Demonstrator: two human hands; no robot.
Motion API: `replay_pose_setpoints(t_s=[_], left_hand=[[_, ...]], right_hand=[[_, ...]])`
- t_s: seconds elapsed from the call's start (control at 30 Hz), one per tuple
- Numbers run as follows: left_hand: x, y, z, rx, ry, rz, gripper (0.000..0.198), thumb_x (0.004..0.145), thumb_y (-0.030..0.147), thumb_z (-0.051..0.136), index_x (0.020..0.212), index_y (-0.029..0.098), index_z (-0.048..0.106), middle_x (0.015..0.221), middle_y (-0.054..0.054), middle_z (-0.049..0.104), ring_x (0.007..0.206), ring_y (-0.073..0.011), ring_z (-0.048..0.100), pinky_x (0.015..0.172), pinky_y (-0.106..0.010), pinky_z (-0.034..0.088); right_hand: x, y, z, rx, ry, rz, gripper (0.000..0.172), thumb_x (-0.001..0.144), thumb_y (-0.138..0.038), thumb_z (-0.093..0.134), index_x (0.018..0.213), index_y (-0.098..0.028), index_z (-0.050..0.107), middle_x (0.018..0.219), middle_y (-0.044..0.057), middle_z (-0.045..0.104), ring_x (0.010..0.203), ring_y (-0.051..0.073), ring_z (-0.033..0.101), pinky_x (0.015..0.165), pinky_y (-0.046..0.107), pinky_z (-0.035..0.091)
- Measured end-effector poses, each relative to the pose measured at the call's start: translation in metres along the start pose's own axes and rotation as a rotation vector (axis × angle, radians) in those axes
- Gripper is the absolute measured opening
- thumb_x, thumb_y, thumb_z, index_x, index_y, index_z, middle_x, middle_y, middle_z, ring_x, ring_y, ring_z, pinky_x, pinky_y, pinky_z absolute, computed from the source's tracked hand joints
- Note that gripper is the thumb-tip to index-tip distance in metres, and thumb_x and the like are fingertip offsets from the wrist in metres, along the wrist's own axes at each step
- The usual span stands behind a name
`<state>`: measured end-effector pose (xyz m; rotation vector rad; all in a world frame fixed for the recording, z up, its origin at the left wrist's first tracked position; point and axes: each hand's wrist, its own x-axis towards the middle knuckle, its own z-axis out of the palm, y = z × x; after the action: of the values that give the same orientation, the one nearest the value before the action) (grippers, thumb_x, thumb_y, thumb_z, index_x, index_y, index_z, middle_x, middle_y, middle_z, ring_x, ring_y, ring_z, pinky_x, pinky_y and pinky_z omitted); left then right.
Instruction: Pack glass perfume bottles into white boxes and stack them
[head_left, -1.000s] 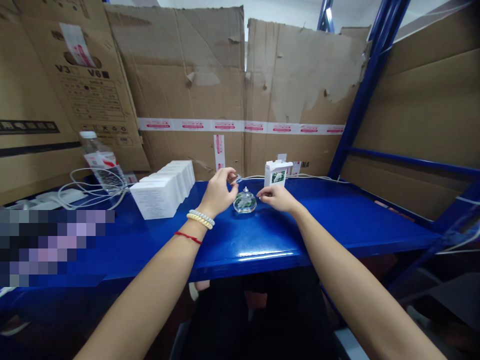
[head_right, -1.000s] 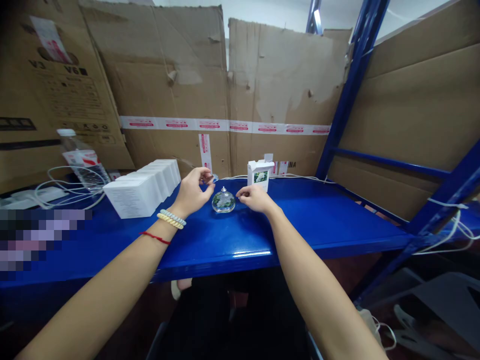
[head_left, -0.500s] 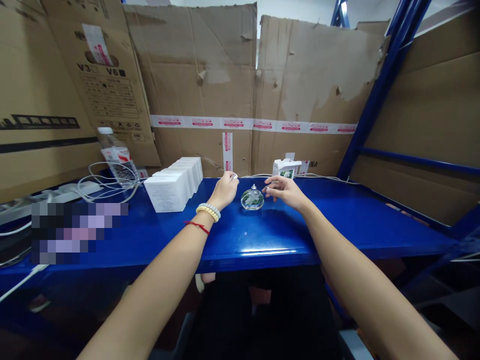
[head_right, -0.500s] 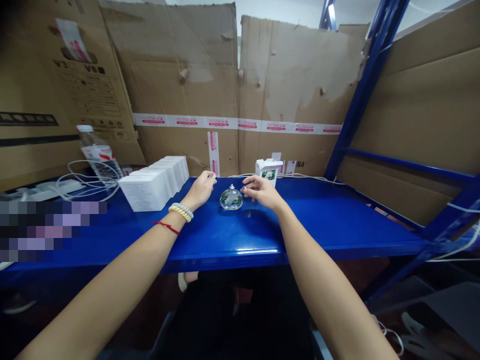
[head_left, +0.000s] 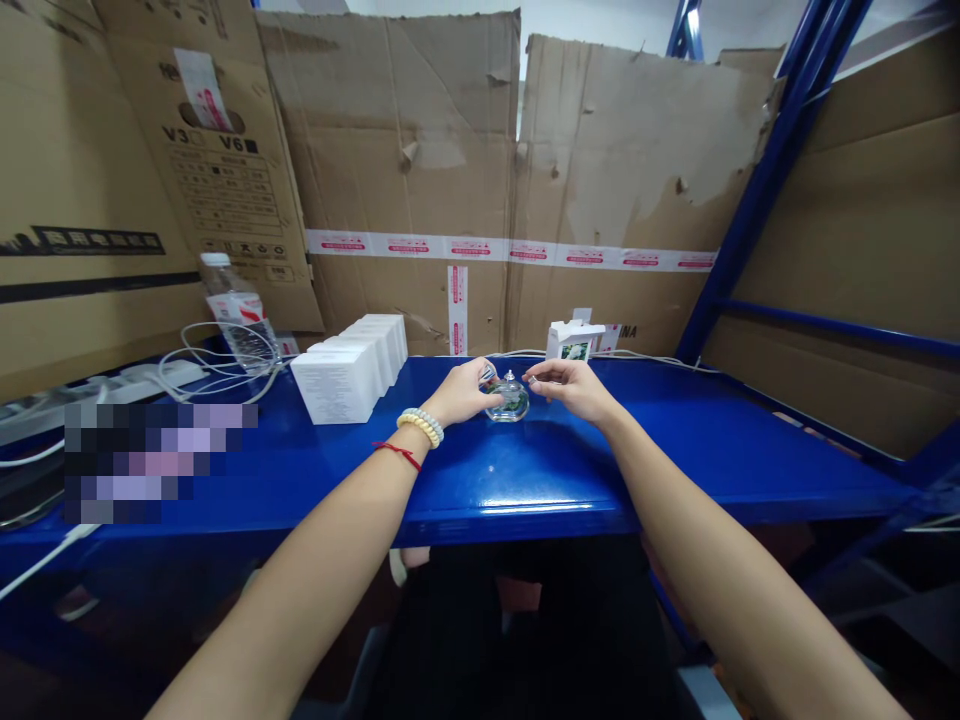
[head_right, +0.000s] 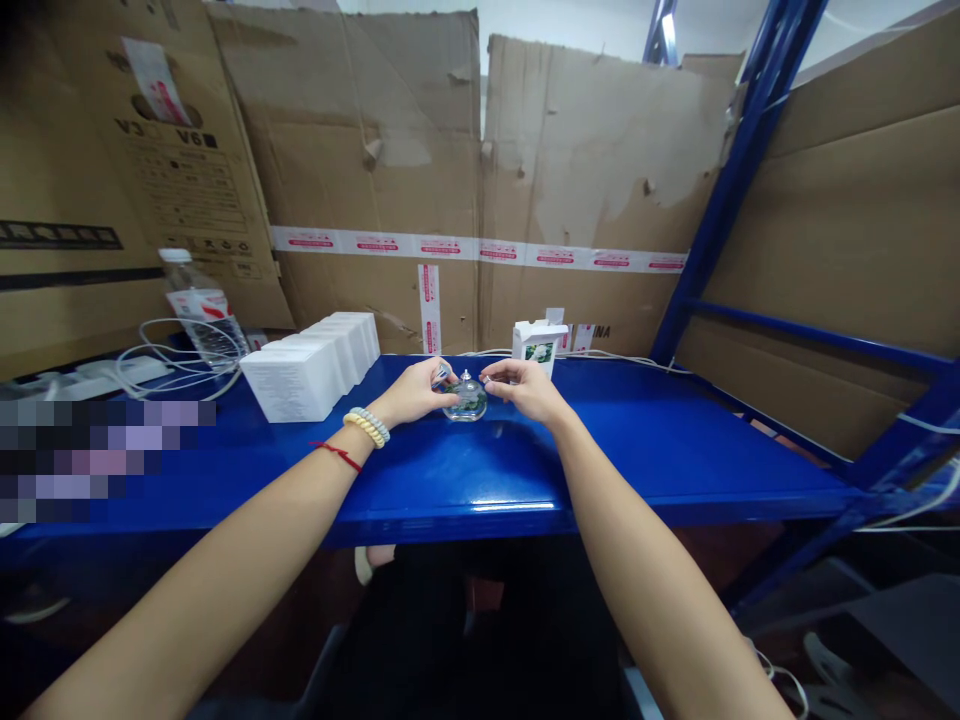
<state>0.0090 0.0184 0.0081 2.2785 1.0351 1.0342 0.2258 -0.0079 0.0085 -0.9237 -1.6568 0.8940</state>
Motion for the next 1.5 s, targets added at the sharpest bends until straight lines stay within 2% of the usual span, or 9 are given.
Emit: replay_pose_setpoints(t_s=[0.1,0.27,0.47,0.67,0.83,1.03,1.23,1.5], left_hand=[[0.001,-0.004,0.003,-0.075,-0.028,0.018,0.032,0.062,0.027,0.074,0.085,0.017,0.054,0.084,-0.003,0.066,0.075,-0.0159,0.060,0.070,-0.030,0.047],[-0.001,0.003,0.007,-0.116,-0.072,0.038,0.032,0.064,0.026,0.074,0.086,0.017,0.053,0.084,-0.002,0.066,0.074,-0.0149,0.059,0.068,-0.029,0.045],[-0.005,0.019,0.008,0.041,-0.054,0.067,0.031,0.065,0.030,0.074,0.085,0.018,0.054,0.071,0.003,0.058,0.065,-0.0130,0.051,0.062,-0.027,0.039],[-0.005,0.018,0.010,0.103,-0.051,0.127,0.028,0.068,0.034,0.071,0.082,0.019,0.052,0.068,0.004,0.055,0.064,-0.0139,0.050,0.062,-0.027,0.038],[-0.004,0.019,0.009,0.127,-0.047,0.140,0.026,0.069,0.032,0.071,0.078,0.019,0.050,0.067,0.004,0.054,0.064,-0.0134,0.048,0.062,-0.027,0.036],[-0.004,0.019,0.008,0.142,-0.057,0.145,0.025,0.069,0.032,0.071,0.078,0.018,0.053,0.066,0.004,0.052,0.062,-0.0132,0.047,0.061,-0.026,0.035],[-0.004,0.019,0.008,0.146,-0.059,0.147,0.023,0.069,0.031,0.071,0.079,0.018,0.054,0.065,0.004,0.051,0.061,-0.0127,0.046,0.060,-0.026,0.034],[-0.003,0.018,0.009,0.166,-0.053,0.167,0.024,0.070,0.032,0.070,0.076,0.019,0.051,0.066,0.004,0.052,0.061,-0.0130,0.047,0.060,-0.026,0.035]], right_hand=[[0.001,0.000,-0.001,-0.010,0.015,-0.028,0.043,0.056,-0.040,0.082,0.088,-0.014,0.069,0.081,0.005,0.071,0.070,0.013,0.061,0.063,0.026,0.047],[0.001,0.001,0.001,-0.013,0.048,-0.047,0.050,0.060,-0.041,0.079,0.100,-0.017,0.062,0.074,0.001,0.069,0.061,0.011,0.056,0.060,0.025,0.044],[0.001,0.002,0.005,-0.109,0.079,-0.128,0.039,0.062,-0.044,0.076,0.087,-0.017,0.067,0.074,0.002,0.068,0.066,0.013,0.058,0.066,0.028,0.047],[0.002,0.004,0.010,-0.166,0.204,-0.187,0.034,0.064,-0.042,0.075,0.087,-0.018,0.070,0.075,0.003,0.067,0.069,0.014,0.058,0.066,0.028,0.048],[0.000,0.004,0.012,-0.222,0.155,-0.186,0.033,0.067,-0.040,0.072,0.090,-0.017,0.073,0.080,0.005,0.071,0.072,0.015,0.061,0.070,0.030,0.051],[-0.003,0.002,0.010,-0.258,0.090,-0.175,0.035,0.070,-0.035,0.066,0.098,-0.016,0.074,0.095,0.008,0.074,0.081,0.019,0.066,0.077,0.033,0.053],[-0.003,-0.002,0.010,-0.267,0.079,-0.181,0.031,0.075,-0.035,0.060,0.094,-0.016,0.076,0.094,0.008,0.074,0.083,0.020,0.067,0.076,0.033,0.053],[0.000,0.000,0.010,-0.210,0.133,-0.188,0.029,0.067,-0.042,0.072,0.084,-0.018,0.074,0.089,0.007,0.074,0.081,0.019,0.065,0.077,0.034,0.052]])
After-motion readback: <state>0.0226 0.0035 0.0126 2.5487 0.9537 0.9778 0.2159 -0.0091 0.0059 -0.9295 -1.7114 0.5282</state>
